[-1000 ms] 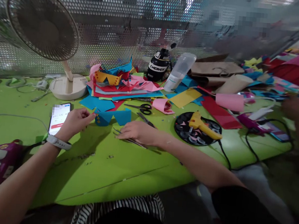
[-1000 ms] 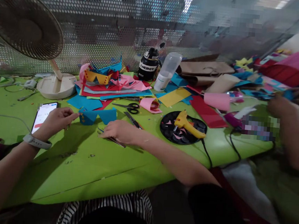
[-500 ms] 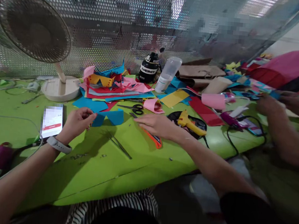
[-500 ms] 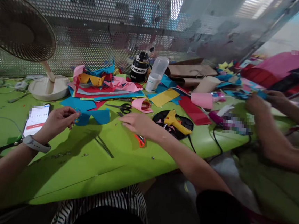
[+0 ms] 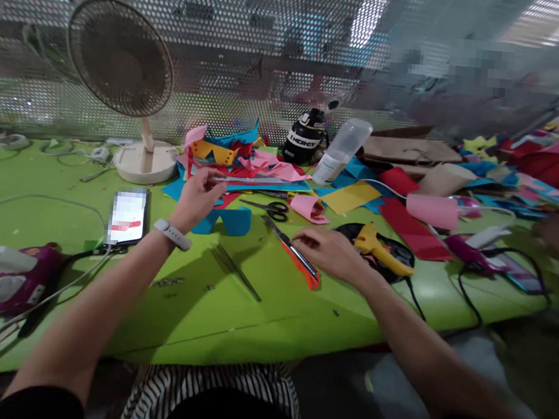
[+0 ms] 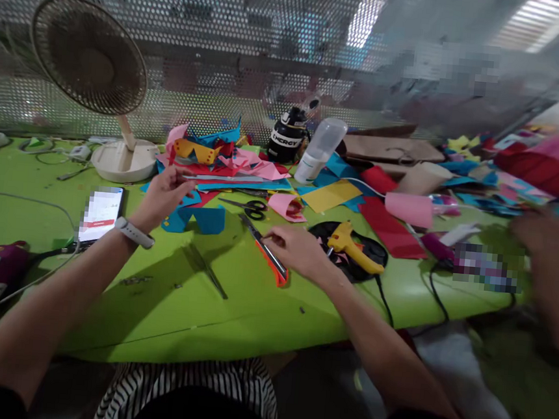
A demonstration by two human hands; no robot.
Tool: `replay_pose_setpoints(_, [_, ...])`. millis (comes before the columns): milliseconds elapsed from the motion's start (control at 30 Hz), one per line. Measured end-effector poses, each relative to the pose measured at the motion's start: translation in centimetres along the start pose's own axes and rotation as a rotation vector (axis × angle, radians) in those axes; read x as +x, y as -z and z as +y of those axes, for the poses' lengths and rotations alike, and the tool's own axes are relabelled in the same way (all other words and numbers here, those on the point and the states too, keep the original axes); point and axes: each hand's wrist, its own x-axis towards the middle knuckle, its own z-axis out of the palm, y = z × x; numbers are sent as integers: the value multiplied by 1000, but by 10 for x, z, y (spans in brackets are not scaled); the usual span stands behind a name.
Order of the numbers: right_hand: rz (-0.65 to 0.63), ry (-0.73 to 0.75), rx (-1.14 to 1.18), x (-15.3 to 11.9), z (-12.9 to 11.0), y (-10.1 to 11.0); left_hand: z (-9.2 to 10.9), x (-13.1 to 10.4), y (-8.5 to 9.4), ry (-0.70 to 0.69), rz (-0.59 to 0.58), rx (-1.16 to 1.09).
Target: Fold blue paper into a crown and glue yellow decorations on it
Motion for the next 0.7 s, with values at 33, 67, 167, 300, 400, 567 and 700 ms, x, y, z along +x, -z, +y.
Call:
replay_pose_setpoints(33, [33, -30, -31, -5, 6, 4, 7, 7, 3, -24, 3, -21])
replay_pose_setpoints(67, [79, -61, -73, -11, 13, 9, 14, 14, 7, -41, -4, -45])
replay_pose_setpoints(167, [155, -240, -260, -31, 46, 21, 27, 30, 24, -76, -103, -8])
replay_pose_setpoints(300, [16, -502, -472, -54, 92, 28, 16, 40, 42, -56, -329, 167])
replay_pose_setpoints(400, [-107, -589, -490, -62, 110, 27, 2, 40, 46, -63, -496, 321])
replay_pose_setpoints(567, [-82, -601, -505, -59, 114, 26, -6, 36, 40, -106, -655, 536])
replay_pose_setpoints(700, [-128, -655, -462, -50, 109, 31, -6, 33, 33, -100, -698, 641])
